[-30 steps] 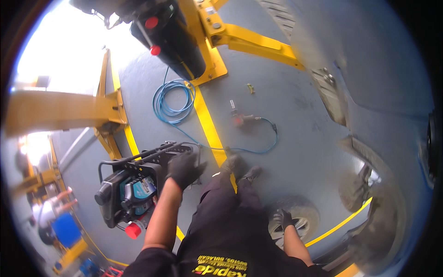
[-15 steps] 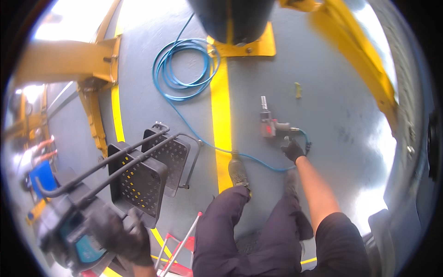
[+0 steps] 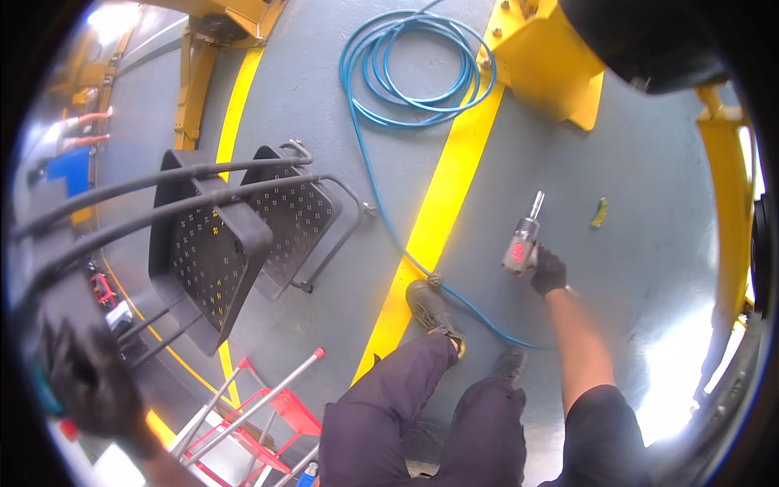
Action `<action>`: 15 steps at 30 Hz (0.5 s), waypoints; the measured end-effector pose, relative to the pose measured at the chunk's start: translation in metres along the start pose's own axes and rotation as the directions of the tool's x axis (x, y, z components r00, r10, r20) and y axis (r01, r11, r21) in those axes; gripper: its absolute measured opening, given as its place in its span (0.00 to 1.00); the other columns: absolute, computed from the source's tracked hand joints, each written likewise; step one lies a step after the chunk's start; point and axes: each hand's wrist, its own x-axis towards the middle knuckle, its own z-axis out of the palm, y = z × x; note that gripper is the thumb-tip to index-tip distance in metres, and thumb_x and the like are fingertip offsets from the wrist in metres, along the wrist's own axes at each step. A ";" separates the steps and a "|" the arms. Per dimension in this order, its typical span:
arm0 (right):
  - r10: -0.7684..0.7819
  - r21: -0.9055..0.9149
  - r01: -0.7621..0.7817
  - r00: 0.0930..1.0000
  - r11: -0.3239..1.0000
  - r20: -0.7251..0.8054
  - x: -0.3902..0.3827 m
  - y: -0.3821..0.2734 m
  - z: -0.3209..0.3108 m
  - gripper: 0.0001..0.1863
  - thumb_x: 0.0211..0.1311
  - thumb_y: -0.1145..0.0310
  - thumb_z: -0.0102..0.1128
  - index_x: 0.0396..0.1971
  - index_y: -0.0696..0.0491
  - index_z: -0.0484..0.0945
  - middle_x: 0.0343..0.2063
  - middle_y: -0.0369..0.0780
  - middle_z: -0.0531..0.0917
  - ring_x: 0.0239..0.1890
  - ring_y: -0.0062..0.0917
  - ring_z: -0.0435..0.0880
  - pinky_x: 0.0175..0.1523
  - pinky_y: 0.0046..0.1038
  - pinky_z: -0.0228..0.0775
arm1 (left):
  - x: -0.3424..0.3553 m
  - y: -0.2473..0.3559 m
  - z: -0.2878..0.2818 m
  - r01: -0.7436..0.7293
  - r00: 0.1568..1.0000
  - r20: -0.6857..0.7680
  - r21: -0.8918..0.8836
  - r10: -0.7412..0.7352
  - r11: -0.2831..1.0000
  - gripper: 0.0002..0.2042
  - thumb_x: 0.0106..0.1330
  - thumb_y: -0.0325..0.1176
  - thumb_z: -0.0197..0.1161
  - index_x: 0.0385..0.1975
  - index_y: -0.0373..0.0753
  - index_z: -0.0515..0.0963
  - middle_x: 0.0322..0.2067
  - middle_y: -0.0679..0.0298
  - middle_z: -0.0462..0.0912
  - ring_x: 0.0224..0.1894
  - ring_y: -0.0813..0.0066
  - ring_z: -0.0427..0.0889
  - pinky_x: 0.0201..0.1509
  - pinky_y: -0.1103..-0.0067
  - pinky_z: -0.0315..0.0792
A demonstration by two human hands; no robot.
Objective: The person removes lug nuts from a vehicle's wheels using a pneumatic impact wrench. They work on multiple wheels, detaching the nuts and placing them on the vehicle's running board.
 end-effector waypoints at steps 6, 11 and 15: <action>0.217 -0.021 -0.224 0.913 0.974 0.346 -0.144 0.002 -0.108 0.31 0.52 0.57 0.58 0.56 0.52 0.66 0.50 0.46 0.78 0.54 0.38 0.77 0.58 0.36 0.70 | -0.004 -0.003 0.023 0.058 0.978 0.210 -0.270 0.000 0.961 0.15 0.60 0.31 0.63 0.47 0.37 0.76 0.58 0.45 0.70 0.59 0.46 0.72 0.61 0.61 0.68; 0.261 -0.089 -0.245 0.909 0.965 0.323 -0.257 0.020 -0.228 0.27 0.52 0.54 0.58 0.50 0.53 0.71 0.49 0.47 0.79 0.53 0.39 0.79 0.56 0.38 0.71 | -0.025 -0.045 0.071 -0.076 0.956 0.253 -0.281 0.151 0.957 0.19 0.58 0.39 0.58 0.48 0.36 0.75 0.60 0.41 0.63 0.62 0.42 0.65 0.59 0.60 0.66; 0.385 0.065 -0.412 0.888 0.909 0.250 -0.296 0.024 -0.273 0.26 0.49 0.58 0.61 0.48 0.54 0.71 0.45 0.50 0.80 0.51 0.42 0.79 0.56 0.40 0.71 | 0.003 -0.043 0.088 0.072 0.967 0.252 -0.441 0.047 0.895 0.21 0.57 0.41 0.59 0.48 0.36 0.75 0.61 0.42 0.61 0.63 0.46 0.62 0.60 0.58 0.64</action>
